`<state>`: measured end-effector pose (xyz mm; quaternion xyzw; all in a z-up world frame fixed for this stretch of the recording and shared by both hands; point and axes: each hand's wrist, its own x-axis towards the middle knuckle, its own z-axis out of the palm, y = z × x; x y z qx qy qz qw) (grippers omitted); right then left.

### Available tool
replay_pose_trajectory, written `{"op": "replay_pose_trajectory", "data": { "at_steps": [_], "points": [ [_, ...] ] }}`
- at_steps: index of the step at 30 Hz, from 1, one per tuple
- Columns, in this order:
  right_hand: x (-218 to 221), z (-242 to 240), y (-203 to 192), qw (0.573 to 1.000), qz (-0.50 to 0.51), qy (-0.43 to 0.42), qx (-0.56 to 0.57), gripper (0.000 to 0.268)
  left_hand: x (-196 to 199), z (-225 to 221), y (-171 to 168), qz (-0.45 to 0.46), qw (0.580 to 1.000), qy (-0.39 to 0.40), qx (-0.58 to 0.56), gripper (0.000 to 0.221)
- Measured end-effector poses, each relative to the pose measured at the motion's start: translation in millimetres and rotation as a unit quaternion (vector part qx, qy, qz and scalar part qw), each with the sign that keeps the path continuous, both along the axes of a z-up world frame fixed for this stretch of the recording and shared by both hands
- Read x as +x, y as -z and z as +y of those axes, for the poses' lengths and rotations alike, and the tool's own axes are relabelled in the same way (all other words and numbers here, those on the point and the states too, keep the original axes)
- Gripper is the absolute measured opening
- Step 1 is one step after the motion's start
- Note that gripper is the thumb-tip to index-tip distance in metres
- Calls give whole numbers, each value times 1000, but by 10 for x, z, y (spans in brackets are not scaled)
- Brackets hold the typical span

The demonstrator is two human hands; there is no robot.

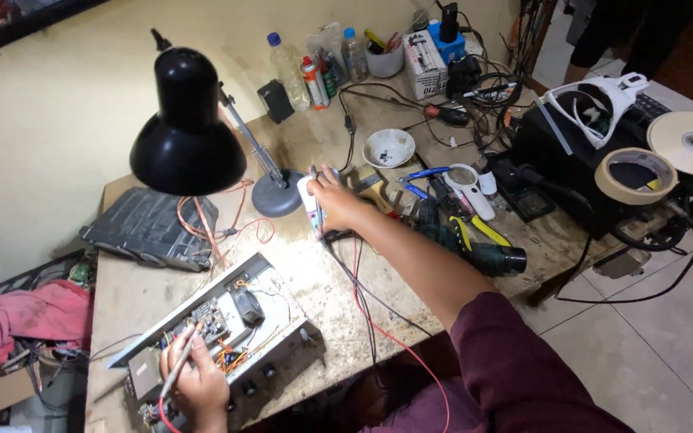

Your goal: Testing an open amplifier circuit board using a digital multimeter and probes to diagnose issues.

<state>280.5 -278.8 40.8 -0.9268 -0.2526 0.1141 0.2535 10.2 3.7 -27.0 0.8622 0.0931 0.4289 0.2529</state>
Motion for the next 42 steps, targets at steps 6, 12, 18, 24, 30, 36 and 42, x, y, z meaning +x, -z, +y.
{"op": "replay_pose_trajectory", "data": {
  "at_steps": [6,12,18,24,30,36,42],
  "points": [
    [-179,15,837,884,-260,76,380,35,42,102,96,-35,997,32,-60,24],
    [-1570,326,665,819,-6,136,557,35,2,29,-161,-87,988,91,-88,14],
    [-2026,422,691,849,13,81,521,27,-96,53,-225,-64,985,115,-110,19],
    [-2134,424,595,858,8,92,505,26,-120,76,-223,-48,980,138,-133,21],
    [-2088,594,645,886,-129,12,445,21,-91,77,-187,-51,972,156,-166,24],
    [-2088,1122,552,855,-266,-105,432,31,-88,119,-209,-35,956,176,-232,23],
    [-2021,1285,527,843,-326,-181,387,26,22,191,-164,-41,901,212,-377,20]
  ]
}}
